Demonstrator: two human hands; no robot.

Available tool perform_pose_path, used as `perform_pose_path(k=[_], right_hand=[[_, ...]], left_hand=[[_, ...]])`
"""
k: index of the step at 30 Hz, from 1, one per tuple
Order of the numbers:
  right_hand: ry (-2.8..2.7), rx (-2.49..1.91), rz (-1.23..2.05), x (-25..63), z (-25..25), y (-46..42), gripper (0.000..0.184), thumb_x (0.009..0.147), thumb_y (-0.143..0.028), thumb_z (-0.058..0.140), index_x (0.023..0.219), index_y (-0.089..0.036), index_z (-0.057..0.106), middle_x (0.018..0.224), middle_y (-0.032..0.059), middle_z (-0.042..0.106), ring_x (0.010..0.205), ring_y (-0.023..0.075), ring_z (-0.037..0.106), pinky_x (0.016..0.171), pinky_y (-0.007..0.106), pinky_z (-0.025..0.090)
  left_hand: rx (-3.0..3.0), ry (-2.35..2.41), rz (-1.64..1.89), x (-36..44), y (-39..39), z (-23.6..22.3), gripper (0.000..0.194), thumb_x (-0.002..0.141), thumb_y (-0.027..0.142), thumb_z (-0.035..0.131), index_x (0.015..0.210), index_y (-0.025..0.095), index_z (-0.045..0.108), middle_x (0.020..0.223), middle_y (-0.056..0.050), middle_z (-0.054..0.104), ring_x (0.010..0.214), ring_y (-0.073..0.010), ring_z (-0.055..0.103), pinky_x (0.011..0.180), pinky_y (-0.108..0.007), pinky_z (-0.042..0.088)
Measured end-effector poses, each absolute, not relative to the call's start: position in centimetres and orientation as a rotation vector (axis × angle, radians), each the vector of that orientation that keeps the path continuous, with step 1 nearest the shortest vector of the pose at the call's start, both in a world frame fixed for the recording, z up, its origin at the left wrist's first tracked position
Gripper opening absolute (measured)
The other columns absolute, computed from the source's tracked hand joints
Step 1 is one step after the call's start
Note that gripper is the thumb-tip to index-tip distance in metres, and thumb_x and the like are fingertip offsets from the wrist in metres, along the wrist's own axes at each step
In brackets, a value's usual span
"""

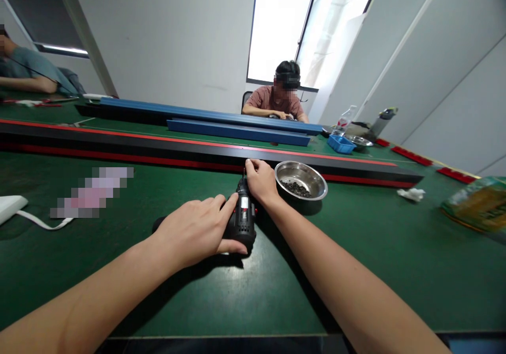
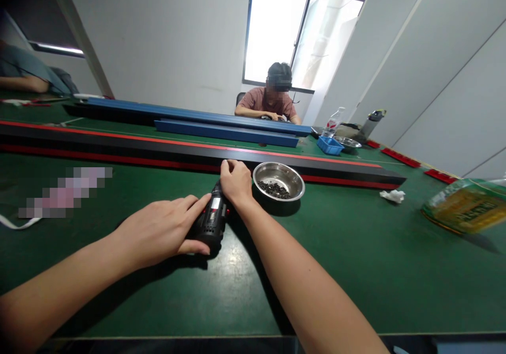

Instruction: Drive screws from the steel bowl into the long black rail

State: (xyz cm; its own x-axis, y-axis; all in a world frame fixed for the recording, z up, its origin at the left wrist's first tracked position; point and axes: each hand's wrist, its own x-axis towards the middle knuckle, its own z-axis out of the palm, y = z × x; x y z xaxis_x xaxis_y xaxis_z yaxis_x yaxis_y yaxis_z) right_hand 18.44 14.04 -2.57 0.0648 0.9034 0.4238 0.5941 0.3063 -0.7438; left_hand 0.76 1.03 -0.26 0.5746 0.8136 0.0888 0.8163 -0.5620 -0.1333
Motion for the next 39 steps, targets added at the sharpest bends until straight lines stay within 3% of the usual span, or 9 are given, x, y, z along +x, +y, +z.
perform_pose_path(k=[5, 9, 22, 29, 34, 39], right_hand=[[-1.640, -1.334, 0.285, 20.8, 2.0, 13.8, 0.035, 0.102, -0.037, 0.055, 0.095, -0.018, 0.083, 0.098, 0.0089, 0.082, 0.096, 0.0255, 0.074, 0.091, 0.032, 0.050], [-1.633, -1.414, 0.162, 25.2, 3.6, 13.5, 0.037, 0.101, -0.039, 0.056, 0.088, -0.017, 0.083, 0.091, 0.0096, 0.081, 0.090, 0.0251, 0.074, 0.088, 0.033, 0.050], [-1.924, -1.812, 0.046, 31.4, 1.3, 12.2, 0.030, 0.100, -0.023, 0.058, 0.114, -0.018, 0.084, 0.114, 0.0136, 0.082, 0.103, 0.0265, 0.076, 0.086, 0.029, 0.049], [-2.175, -1.986, 0.272, 32.1, 0.5, 12.4, 0.011, 0.084, -0.022, 0.079, 0.091, -0.019, 0.086, 0.085, 0.0084, 0.081, 0.074, 0.0212, 0.072, 0.065, 0.028, 0.045], [-2.128, -1.954, 0.205, 31.9, 0.6, 12.6, 0.010, 0.086, -0.017, 0.076, 0.087, -0.019, 0.086, 0.089, 0.0094, 0.082, 0.079, 0.0210, 0.073, 0.066, 0.027, 0.045], [-2.012, -1.904, 0.111, 31.9, 1.0, 12.3, 0.012, 0.092, -0.020, 0.076, 0.095, -0.019, 0.087, 0.093, 0.0112, 0.083, 0.084, 0.0227, 0.075, 0.073, 0.027, 0.047]], left_hand=[[-2.624, -1.393, 0.005, 0.8, 1.0, 0.1, 0.106, 0.088, 0.089, 0.040, 0.159, 0.010, 0.042, 0.121, -0.019, 0.072, 0.101, -0.0378, 0.076, 0.083, -0.047, 0.061], [-2.643, -1.400, 0.019, 0.9, 1.0, 0.2, 0.103, 0.089, 0.088, 0.041, 0.158, 0.010, 0.044, 0.123, -0.019, 0.072, 0.107, -0.0383, 0.075, 0.087, -0.047, 0.061], [-2.657, -1.473, 0.050, 0.6, 0.9, 0.0, 0.105, 0.092, 0.087, 0.037, 0.166, 0.012, 0.034, 0.138, -0.022, 0.069, 0.118, -0.0379, 0.072, 0.097, -0.050, 0.060], [-2.710, -1.501, 0.035, 0.2, 0.5, 0.3, 0.101, 0.090, 0.088, 0.045, 0.164, 0.020, 0.036, 0.136, -0.019, 0.071, 0.114, -0.0365, 0.074, 0.095, -0.049, 0.061], [-2.724, -1.526, 0.036, 0.1, 0.5, 0.4, 0.099, 0.090, 0.088, 0.047, 0.163, 0.022, 0.039, 0.138, -0.018, 0.070, 0.116, -0.0372, 0.074, 0.096, -0.049, 0.060], [-2.730, -1.532, 0.034, 0.2, 0.5, 0.5, 0.102, 0.090, 0.087, 0.047, 0.166, 0.020, 0.035, 0.139, -0.018, 0.070, 0.116, -0.0376, 0.074, 0.095, -0.050, 0.061]])
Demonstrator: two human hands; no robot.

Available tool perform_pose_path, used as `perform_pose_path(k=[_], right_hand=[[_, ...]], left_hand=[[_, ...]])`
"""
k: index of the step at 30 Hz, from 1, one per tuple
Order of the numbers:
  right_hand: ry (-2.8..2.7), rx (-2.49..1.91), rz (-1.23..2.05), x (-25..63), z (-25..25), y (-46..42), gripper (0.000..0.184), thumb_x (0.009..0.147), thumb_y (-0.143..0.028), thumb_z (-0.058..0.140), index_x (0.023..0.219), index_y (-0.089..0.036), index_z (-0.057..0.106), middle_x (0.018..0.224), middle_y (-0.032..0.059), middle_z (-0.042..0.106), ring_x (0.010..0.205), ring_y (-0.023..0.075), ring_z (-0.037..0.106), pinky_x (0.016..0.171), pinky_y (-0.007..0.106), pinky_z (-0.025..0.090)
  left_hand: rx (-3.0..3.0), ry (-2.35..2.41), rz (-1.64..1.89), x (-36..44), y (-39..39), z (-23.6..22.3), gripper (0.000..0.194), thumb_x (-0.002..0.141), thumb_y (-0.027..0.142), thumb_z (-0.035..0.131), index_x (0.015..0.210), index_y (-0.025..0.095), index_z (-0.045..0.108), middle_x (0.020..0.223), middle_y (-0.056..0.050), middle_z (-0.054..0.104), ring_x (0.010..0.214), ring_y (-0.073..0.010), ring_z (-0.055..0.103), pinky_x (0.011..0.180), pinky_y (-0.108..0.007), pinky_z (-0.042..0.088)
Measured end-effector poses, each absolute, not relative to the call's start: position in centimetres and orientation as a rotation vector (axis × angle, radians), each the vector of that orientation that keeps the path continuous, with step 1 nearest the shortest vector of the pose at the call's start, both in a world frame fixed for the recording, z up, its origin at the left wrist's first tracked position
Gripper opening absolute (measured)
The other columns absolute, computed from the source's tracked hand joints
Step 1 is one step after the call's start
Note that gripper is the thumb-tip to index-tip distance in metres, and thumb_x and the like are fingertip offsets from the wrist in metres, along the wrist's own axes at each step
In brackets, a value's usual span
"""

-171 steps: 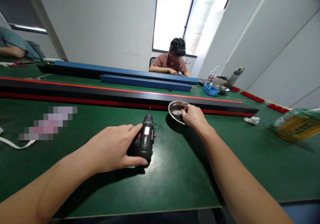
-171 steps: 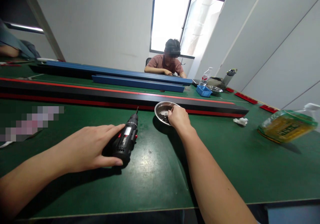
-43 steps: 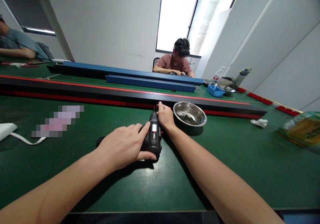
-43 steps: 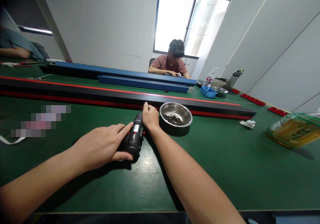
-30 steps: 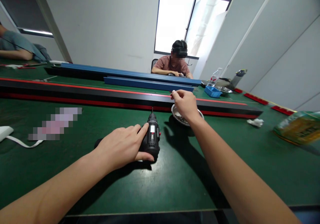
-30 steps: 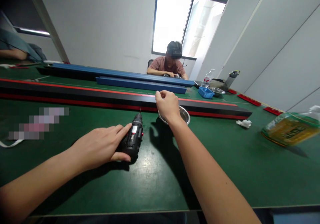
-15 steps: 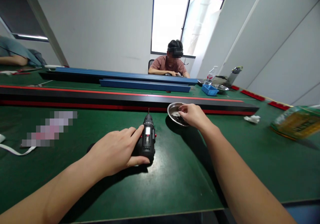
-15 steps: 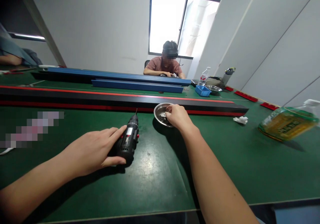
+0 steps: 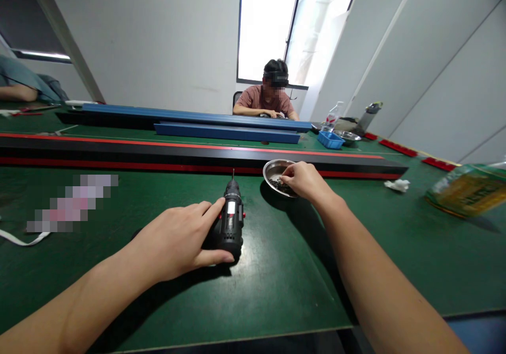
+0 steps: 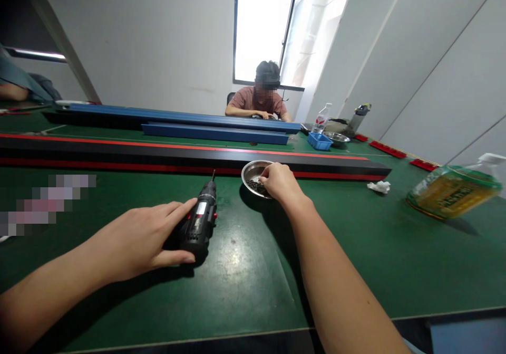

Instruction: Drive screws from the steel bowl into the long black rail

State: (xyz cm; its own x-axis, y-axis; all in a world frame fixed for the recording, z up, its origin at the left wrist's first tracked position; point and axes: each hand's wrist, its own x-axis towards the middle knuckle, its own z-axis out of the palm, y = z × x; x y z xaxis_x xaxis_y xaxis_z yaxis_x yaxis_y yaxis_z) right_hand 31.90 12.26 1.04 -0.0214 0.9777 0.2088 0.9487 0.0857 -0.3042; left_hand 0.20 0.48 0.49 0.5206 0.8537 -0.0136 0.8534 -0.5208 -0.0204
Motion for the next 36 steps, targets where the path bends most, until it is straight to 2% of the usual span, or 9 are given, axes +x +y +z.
perform_pose_path(k=[5, 15, 29, 36], right_hand=[[-1.942, -1.888, 0.100, 31.9, 1.0, 12.2, 0.013, 0.095, -0.025, 0.077, 0.099, -0.018, 0.087, 0.098, 0.0126, 0.083, 0.089, 0.0247, 0.077, 0.079, 0.028, 0.051], [-1.985, -1.946, 0.022, 31.5, 0.7, 12.2, 0.024, 0.095, -0.014, 0.067, 0.109, -0.017, 0.087, 0.109, 0.0162, 0.083, 0.106, 0.0286, 0.078, 0.096, 0.030, 0.053], [-1.922, -1.875, -0.020, 31.7, 0.3, 12.3, 0.022, 0.096, -0.017, 0.068, 0.109, -0.017, 0.086, 0.109, 0.0161, 0.083, 0.106, 0.0282, 0.077, 0.097, 0.033, 0.053], [-1.839, -1.429, -0.029, 28.0, 1.3, 11.2, 0.021, 0.093, -0.010, 0.068, 0.104, -0.018, 0.084, 0.103, 0.0093, 0.083, 0.096, 0.0216, 0.077, 0.093, 0.029, 0.054]], left_hand=[[-2.730, -1.532, 0.033, 0.2, 0.5, 0.5, 0.100, 0.090, 0.086, 0.048, 0.165, 0.021, 0.036, 0.139, -0.018, 0.070, 0.117, -0.0382, 0.073, 0.095, -0.051, 0.061], [-2.718, -1.541, 0.052, 0.3, 0.5, 0.5, 0.096, 0.090, 0.086, 0.049, 0.161, 0.022, 0.040, 0.139, -0.018, 0.070, 0.119, -0.0379, 0.073, 0.096, -0.050, 0.061], [-2.728, -1.542, -0.012, 0.1, 0.3, 0.6, 0.093, 0.089, 0.084, 0.053, 0.160, 0.024, 0.044, 0.139, -0.019, 0.071, 0.119, -0.0379, 0.074, 0.095, -0.046, 0.060], [-2.759, -1.559, -0.061, 0.1, 0.1, 0.8, 0.092, 0.087, 0.083, 0.058, 0.157, 0.024, 0.047, 0.136, -0.017, 0.073, 0.119, -0.0380, 0.074, 0.095, -0.047, 0.059]])
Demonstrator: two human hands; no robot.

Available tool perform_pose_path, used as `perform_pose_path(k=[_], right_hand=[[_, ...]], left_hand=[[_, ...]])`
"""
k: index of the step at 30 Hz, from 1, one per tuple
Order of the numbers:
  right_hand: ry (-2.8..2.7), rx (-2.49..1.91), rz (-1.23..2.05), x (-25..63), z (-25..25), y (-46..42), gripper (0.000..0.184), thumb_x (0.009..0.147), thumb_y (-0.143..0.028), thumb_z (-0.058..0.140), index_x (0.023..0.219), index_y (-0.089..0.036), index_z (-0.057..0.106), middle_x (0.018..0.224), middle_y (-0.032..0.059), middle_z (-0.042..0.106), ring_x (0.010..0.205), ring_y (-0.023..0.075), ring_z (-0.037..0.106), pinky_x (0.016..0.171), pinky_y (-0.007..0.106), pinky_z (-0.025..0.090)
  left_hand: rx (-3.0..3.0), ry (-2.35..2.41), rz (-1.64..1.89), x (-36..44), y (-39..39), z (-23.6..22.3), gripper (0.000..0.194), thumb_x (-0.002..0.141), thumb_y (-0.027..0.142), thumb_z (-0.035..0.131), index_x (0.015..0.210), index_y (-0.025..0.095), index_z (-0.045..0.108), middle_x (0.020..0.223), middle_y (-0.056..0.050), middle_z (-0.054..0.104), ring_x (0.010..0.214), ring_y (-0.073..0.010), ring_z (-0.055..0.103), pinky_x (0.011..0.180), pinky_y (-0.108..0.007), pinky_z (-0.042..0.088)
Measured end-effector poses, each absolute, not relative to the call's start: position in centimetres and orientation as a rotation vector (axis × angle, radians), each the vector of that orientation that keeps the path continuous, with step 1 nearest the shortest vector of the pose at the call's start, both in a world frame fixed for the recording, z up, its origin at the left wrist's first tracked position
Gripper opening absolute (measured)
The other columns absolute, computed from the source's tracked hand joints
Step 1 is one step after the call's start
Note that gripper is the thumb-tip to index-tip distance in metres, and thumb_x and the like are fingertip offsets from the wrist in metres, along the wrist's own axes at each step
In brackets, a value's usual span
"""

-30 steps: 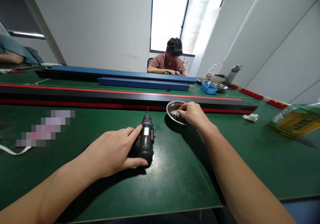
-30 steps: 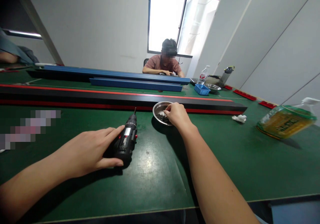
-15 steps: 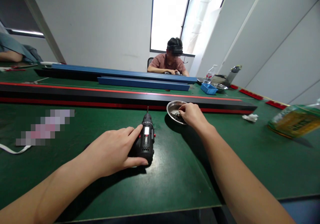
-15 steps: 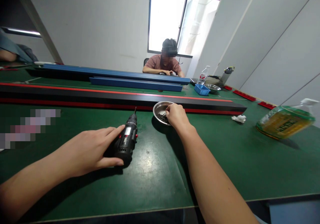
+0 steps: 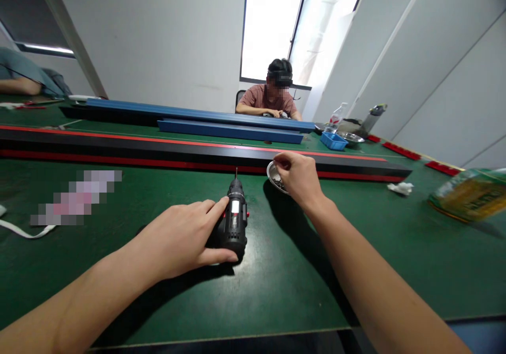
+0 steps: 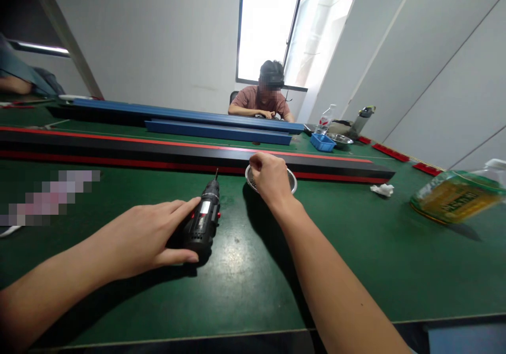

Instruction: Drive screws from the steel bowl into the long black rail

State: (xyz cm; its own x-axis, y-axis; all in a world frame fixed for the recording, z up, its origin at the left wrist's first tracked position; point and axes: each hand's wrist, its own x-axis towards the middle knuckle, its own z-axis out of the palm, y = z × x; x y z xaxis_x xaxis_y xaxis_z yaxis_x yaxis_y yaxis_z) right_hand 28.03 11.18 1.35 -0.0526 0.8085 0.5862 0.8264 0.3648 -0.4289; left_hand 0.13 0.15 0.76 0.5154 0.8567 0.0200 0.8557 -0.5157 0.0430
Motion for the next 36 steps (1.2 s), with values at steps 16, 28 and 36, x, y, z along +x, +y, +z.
perform_pose_path(k=[16, 28, 36], right_hand=[[-1.644, -1.525, 0.535, 18.0, -3.7, 15.5, 0.013, 0.095, -0.030, 0.075, 0.093, -0.020, 0.082, 0.103, 0.0099, 0.083, 0.098, 0.0233, 0.077, 0.091, 0.031, 0.055], [-1.526, -1.465, 0.713, 19.4, -5.7, 17.9, 0.020, 0.097, -0.028, 0.072, 0.100, -0.012, 0.083, 0.099, 0.0108, 0.083, 0.090, 0.0190, 0.077, 0.084, 0.026, 0.057], [-1.575, -1.469, 0.676, 19.3, -5.8, 18.1, 0.028, 0.100, -0.035, 0.065, 0.095, -0.015, 0.084, 0.092, 0.0088, 0.083, 0.086, 0.0196, 0.078, 0.084, 0.026, 0.057]], left_hand=[[2.568, 1.498, 0.119, -0.2, -0.5, 2.1, 0.085, 0.077, 0.076, 0.073, 0.147, 0.031, 0.057, 0.129, -0.012, 0.075, 0.111, -0.0365, 0.075, 0.094, -0.048, 0.057], [2.554, 1.509, 0.061, 0.1, -0.8, 2.8, 0.087, 0.079, 0.078, 0.070, 0.150, 0.029, 0.055, 0.132, -0.011, 0.074, 0.112, -0.0364, 0.074, 0.096, -0.049, 0.057], [2.598, 1.482, 0.098, -0.4, -0.4, 1.9, 0.092, 0.078, 0.082, 0.068, 0.152, 0.030, 0.053, 0.131, -0.009, 0.074, 0.110, -0.0350, 0.075, 0.093, -0.048, 0.058]])
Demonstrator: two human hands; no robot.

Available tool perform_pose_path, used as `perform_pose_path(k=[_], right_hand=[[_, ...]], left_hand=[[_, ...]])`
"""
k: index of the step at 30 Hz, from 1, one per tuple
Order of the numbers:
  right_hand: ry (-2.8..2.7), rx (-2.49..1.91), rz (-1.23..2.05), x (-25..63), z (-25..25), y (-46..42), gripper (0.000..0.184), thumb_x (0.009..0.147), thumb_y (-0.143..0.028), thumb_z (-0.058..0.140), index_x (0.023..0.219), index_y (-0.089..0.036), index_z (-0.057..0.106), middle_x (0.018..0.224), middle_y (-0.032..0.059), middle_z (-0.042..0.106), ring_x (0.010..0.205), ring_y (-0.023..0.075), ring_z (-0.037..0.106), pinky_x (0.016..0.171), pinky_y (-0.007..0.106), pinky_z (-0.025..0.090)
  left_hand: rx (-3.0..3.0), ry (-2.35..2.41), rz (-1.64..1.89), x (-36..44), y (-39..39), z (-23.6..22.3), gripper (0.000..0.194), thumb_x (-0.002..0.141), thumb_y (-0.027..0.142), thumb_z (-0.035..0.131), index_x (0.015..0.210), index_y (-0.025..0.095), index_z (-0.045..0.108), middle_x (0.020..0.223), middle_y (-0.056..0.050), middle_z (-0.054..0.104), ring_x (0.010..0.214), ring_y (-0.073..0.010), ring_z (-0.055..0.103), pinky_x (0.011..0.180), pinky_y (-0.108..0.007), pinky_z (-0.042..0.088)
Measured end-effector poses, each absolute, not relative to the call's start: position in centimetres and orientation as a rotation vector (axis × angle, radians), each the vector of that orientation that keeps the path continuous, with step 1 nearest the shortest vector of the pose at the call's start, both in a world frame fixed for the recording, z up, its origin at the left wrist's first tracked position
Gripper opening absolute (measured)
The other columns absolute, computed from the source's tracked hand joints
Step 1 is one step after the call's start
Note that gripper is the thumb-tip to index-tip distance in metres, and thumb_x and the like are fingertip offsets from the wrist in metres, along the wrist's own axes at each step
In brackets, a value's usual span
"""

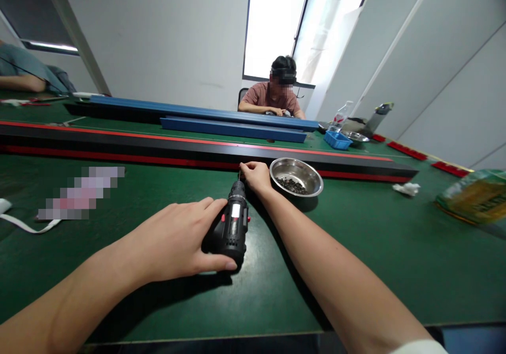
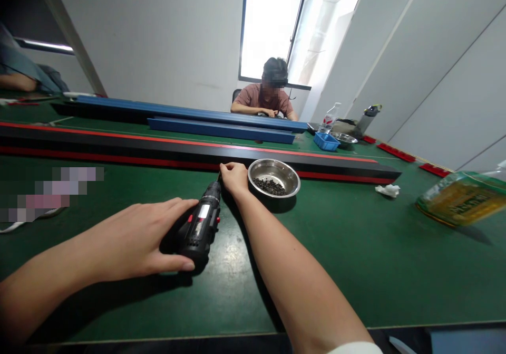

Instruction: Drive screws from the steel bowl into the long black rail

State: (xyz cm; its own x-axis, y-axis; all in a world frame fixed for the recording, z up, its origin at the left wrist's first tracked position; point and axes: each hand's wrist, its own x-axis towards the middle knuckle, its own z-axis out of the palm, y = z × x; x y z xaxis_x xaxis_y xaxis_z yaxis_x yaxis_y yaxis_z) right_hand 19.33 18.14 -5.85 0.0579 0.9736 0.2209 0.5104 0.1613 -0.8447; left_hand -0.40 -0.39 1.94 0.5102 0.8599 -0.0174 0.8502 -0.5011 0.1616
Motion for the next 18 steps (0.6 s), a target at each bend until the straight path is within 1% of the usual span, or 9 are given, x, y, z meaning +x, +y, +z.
perform_pose_path(k=[2, 4, 13, 15, 18], right_hand=[[-1.595, -1.473, 0.654, 19.43, -5.90, 18.20, 0.034, 0.101, -0.038, 0.061, 0.091, -0.015, 0.084, 0.087, 0.0082, 0.082, 0.083, 0.0201, 0.077, 0.081, 0.026, 0.056], [-1.588, -1.469, 0.660, 19.49, -6.03, 18.34, 0.038, 0.102, -0.039, 0.058, 0.091, -0.015, 0.084, 0.085, 0.0079, 0.081, 0.082, 0.0202, 0.077, 0.079, 0.026, 0.056], [-1.523, -1.436, 0.732, 19.42, -6.33, 18.47, 0.041, 0.105, -0.042, 0.052, 0.100, -0.016, 0.083, 0.092, 0.0078, 0.082, 0.081, 0.0187, 0.078, 0.076, 0.025, 0.057], [-1.509, -1.408, 0.741, 19.39, -6.31, 18.40, 0.041, 0.105, -0.044, 0.051, 0.103, -0.017, 0.083, 0.094, 0.0077, 0.082, 0.081, 0.0186, 0.078, 0.077, 0.026, 0.057], [-1.536, -1.404, 0.729, 19.35, -6.29, 18.34, 0.043, 0.105, -0.048, 0.052, 0.101, -0.018, 0.084, 0.092, 0.0080, 0.082, 0.085, 0.0201, 0.078, 0.080, 0.027, 0.058]], left_hand=[[2.610, 1.478, 0.104, -0.52, -0.28, 1.72, 0.092, 0.078, 0.083, 0.067, 0.152, 0.030, 0.052, 0.131, -0.009, 0.074, 0.111, -0.0350, 0.075, 0.092, -0.047, 0.058], [2.613, 1.475, 0.104, -0.56, -0.25, 1.65, 0.092, 0.078, 0.083, 0.067, 0.152, 0.030, 0.052, 0.132, -0.009, 0.074, 0.111, -0.0349, 0.075, 0.093, -0.047, 0.058], [2.590, 1.491, 0.065, -0.36, -0.40, 1.97, 0.091, 0.079, 0.082, 0.067, 0.151, 0.029, 0.052, 0.133, -0.010, 0.073, 0.112, -0.0350, 0.074, 0.094, -0.048, 0.058], [2.596, 1.492, 0.063, -0.28, -0.43, 2.04, 0.090, 0.079, 0.082, 0.067, 0.151, 0.029, 0.052, 0.132, -0.010, 0.074, 0.111, -0.0349, 0.074, 0.094, -0.048, 0.058], [2.618, 1.514, 0.045, -0.11, -0.51, 2.17, 0.090, 0.079, 0.083, 0.067, 0.150, 0.029, 0.053, 0.131, -0.010, 0.074, 0.112, -0.0355, 0.075, 0.093, -0.047, 0.058]])
